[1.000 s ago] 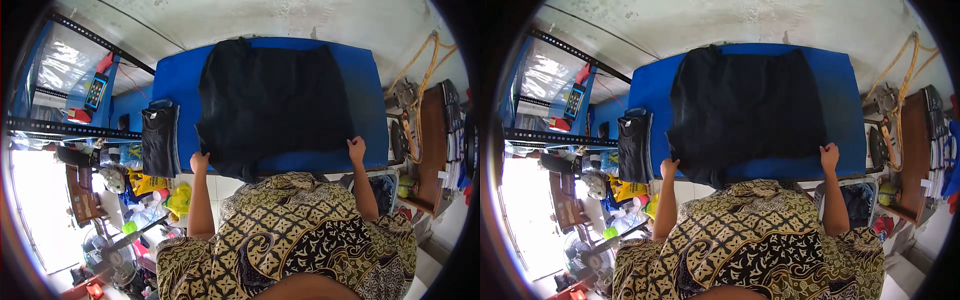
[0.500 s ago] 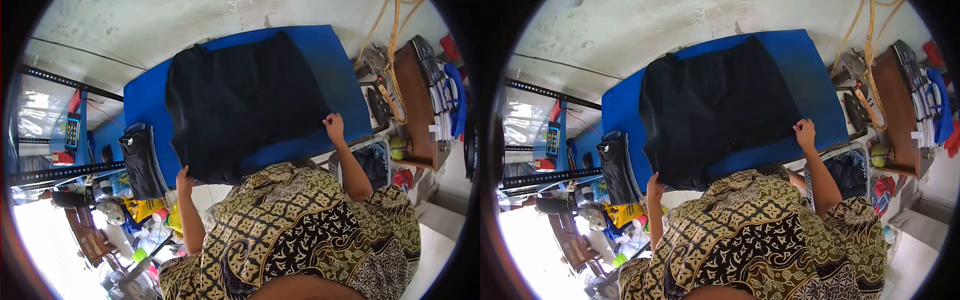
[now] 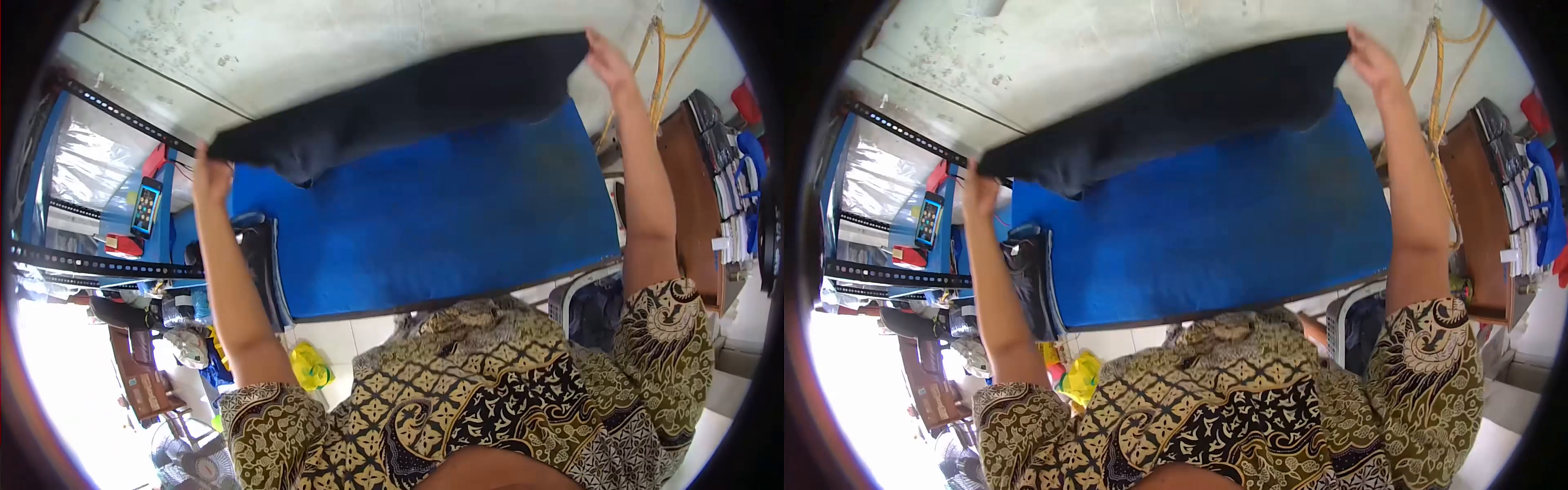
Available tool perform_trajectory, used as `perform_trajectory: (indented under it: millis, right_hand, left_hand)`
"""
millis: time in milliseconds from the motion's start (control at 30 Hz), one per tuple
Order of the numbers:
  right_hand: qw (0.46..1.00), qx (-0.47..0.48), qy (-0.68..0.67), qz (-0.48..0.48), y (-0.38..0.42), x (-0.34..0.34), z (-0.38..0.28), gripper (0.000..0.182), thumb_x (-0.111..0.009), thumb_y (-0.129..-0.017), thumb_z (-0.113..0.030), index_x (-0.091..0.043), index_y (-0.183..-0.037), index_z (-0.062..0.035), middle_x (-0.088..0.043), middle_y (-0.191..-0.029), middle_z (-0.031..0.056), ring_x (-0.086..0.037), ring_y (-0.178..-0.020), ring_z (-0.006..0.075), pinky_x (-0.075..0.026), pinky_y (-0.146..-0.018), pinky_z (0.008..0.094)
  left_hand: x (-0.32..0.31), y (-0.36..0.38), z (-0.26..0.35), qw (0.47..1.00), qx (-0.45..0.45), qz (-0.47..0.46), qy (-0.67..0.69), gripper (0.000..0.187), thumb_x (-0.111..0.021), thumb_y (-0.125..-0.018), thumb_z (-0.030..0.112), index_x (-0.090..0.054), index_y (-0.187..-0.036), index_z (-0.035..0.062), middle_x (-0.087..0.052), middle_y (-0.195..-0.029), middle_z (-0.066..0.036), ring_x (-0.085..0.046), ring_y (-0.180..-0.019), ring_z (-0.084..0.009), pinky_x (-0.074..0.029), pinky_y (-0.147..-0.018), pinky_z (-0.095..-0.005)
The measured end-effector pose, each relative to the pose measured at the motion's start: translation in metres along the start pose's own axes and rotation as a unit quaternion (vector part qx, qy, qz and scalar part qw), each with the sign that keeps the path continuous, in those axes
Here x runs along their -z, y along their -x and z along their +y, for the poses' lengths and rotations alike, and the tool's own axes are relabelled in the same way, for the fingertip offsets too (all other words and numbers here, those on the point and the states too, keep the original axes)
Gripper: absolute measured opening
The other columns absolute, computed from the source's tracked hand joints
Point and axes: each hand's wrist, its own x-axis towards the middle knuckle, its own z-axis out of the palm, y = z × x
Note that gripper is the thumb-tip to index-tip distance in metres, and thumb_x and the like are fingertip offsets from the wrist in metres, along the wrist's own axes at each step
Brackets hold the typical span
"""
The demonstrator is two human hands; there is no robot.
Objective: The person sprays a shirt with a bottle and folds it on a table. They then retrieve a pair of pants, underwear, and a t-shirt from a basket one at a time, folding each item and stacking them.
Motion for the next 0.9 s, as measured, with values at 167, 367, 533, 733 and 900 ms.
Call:
perform_trajectory:
  millis: [167, 367, 533, 733, 900]
  right_hand:
    - [0.990, -0.059, 0.075, 0.100, -0.049, -0.048, -0.118, 0.032, -0.054, -0.083, -0.012, -0.051, -0.114, -0.0032, -0.057, -0.101, 0.0010, -0.050, -0.094, 0.0090, -0.040, -0.083, 0.0225]
    - [0.926, 0.173, 0.335, 0.010, -0.016, -0.014, -0.138, 0.025, -0.060, -0.080, -0.012, -0.059, -0.103, -0.0039, -0.061, -0.089, -0.0004, -0.053, -0.077, 0.0076, -0.040, -0.075, 0.0213]
    - [0.954, 0.053, 0.293, 0.030, 0.096, 0.014, -0.079, 0.011, -0.060, -0.079, -0.007, -0.061, -0.088, -0.0023, -0.058, -0.080, -0.0013, -0.047, -0.069, 0.0051, -0.037, -0.065, 0.0187]
    - [0.944, -0.108, 0.302, -0.078, 0.239, 0.031, -0.031, 0.012, -0.065, -0.068, 0.001, -0.059, -0.077, -0.0034, -0.049, -0.069, -0.0005, -0.045, -0.063, 0.0070, -0.036, -0.057, 0.0191]
    - [0.848, -0.243, 0.341, -0.327, 0.286, 0.060, 0.014, 0.021, -0.071, -0.061, -0.005, -0.061, -0.079, -0.0030, -0.055, -0.073, 0.0092, -0.057, -0.069, 0.0207, -0.044, -0.061, 0.0285]
  left_hand:
    - [-0.038, -0.054, 0.115, 0.983, -0.183, -0.024, -0.002, 0.026, -0.046, -0.089, 0.021, -0.054, -0.097, -0.0024, -0.060, -0.100, -0.016, -0.057, -0.094, -0.0237, -0.045, -0.086, -0.0343]
    - [-0.029, 0.028, 0.087, 0.983, -0.169, 0.041, -0.060, 0.029, -0.046, -0.089, 0.021, -0.053, -0.104, -0.0030, -0.058, -0.104, -0.014, -0.056, -0.097, -0.0235, -0.042, -0.090, -0.0351]
    - [-0.043, 0.140, 0.000, 0.980, -0.093, 0.162, -0.065, 0.032, -0.045, -0.089, 0.026, -0.053, -0.104, -0.0004, -0.058, -0.105, -0.013, -0.056, -0.097, -0.0228, -0.042, -0.088, -0.0348]
    - [0.023, 0.245, -0.111, 0.936, 0.047, 0.322, -0.134, 0.017, -0.057, -0.082, 0.028, -0.054, -0.086, 0.0118, -0.053, -0.076, -0.003, -0.054, -0.072, -0.0138, -0.043, -0.054, -0.0284]
    - [0.091, 0.282, -0.177, 0.785, 0.366, 0.329, -0.377, 0.021, -0.059, -0.079, 0.027, -0.050, -0.079, 0.0080, -0.048, -0.062, -0.005, -0.051, -0.055, -0.0176, -0.043, -0.046, -0.0302]
